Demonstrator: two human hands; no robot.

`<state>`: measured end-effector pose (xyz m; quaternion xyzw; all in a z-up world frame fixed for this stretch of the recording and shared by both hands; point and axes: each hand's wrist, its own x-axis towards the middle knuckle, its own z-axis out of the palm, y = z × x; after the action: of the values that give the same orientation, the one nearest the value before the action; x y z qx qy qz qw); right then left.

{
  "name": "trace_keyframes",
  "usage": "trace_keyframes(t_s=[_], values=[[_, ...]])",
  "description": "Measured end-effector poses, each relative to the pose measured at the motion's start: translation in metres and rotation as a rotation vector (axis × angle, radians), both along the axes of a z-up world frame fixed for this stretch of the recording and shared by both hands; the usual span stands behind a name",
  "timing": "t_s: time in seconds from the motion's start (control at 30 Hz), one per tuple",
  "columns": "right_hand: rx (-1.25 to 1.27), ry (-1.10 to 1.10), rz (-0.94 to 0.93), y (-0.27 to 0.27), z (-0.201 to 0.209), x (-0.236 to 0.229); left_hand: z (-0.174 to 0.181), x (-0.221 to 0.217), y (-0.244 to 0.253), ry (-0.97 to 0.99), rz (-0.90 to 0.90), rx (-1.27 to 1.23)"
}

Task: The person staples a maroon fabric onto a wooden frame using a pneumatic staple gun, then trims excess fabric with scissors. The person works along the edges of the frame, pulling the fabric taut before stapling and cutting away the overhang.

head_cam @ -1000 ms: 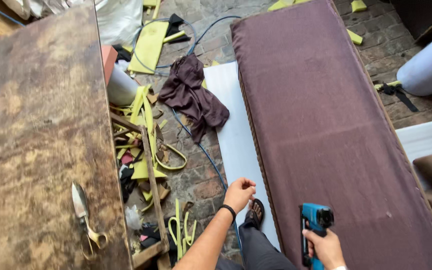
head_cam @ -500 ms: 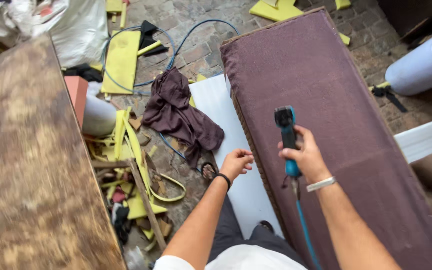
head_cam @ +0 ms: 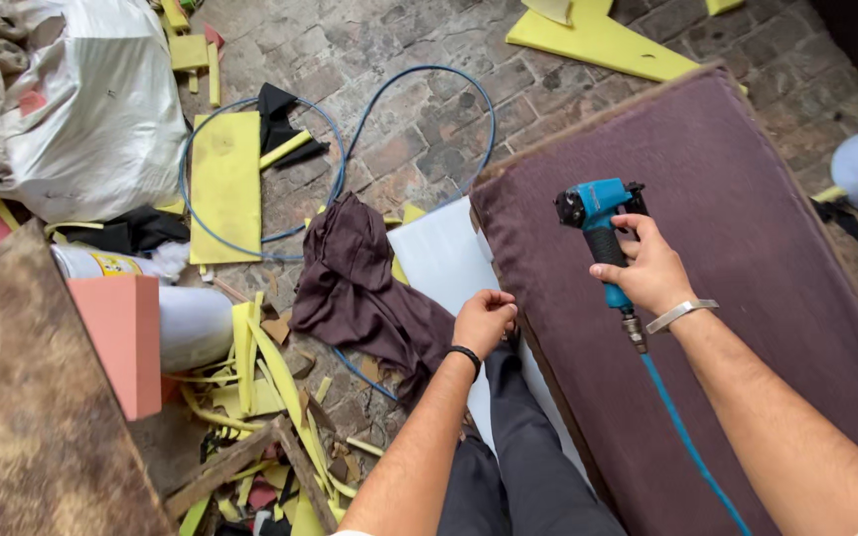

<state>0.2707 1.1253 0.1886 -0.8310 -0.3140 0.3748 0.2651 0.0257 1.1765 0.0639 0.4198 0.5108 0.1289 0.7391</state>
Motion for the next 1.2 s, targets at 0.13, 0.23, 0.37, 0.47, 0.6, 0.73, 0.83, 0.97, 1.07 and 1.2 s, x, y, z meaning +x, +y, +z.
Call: trace_keyframes(t_s=[0.13, 0.23, 0.37, 0.47, 0.6, 0.73, 0.83, 0.97, 1.07, 1.2], values=[[-0.041, -0.153, 0.068, 0.064, -0.059, 0.032, -0.039, 0.035, 0.049, 0.301, -0.021, 0.263], [-0.052, -0.214, 0.102, 0.101, -0.099, 0.055, -0.067, 0.061, 0.081, 0.381, 0.067, 0.354], [-0.040, -0.281, 0.142, 0.132, -0.147, 0.076, -0.097, 0.096, 0.131, 0.454, 0.261, 0.640], [0.012, -0.339, 0.198, 0.149, -0.166, 0.080, -0.102, 0.098, 0.159, 0.528, 0.226, 0.440], [-0.104, -0.392, 0.249, 0.158, -0.151, 0.080, -0.093, 0.102, 0.170, 0.547, 0.194, 0.209], [0.282, -0.756, 0.469, 0.171, -0.131, 0.067, -0.094, 0.102, 0.166, 0.430, 0.287, 0.489], [0.119, -0.020, 0.568, 0.203, -0.144, 0.047, -0.099, 0.111, 0.164, 0.338, 0.360, 0.306], [-0.021, -0.020, 0.794, 0.232, -0.179, 0.035, -0.102, 0.110, 0.165, 0.369, 0.363, 0.233], [-0.010, -0.025, 0.757, 0.236, -0.199, 0.040, -0.096, 0.109, 0.164, 0.453, 0.364, 0.238], [0.046, -0.077, 0.681, 0.233, -0.218, 0.046, -0.075, 0.115, 0.143, 0.594, 0.532, 0.411]])
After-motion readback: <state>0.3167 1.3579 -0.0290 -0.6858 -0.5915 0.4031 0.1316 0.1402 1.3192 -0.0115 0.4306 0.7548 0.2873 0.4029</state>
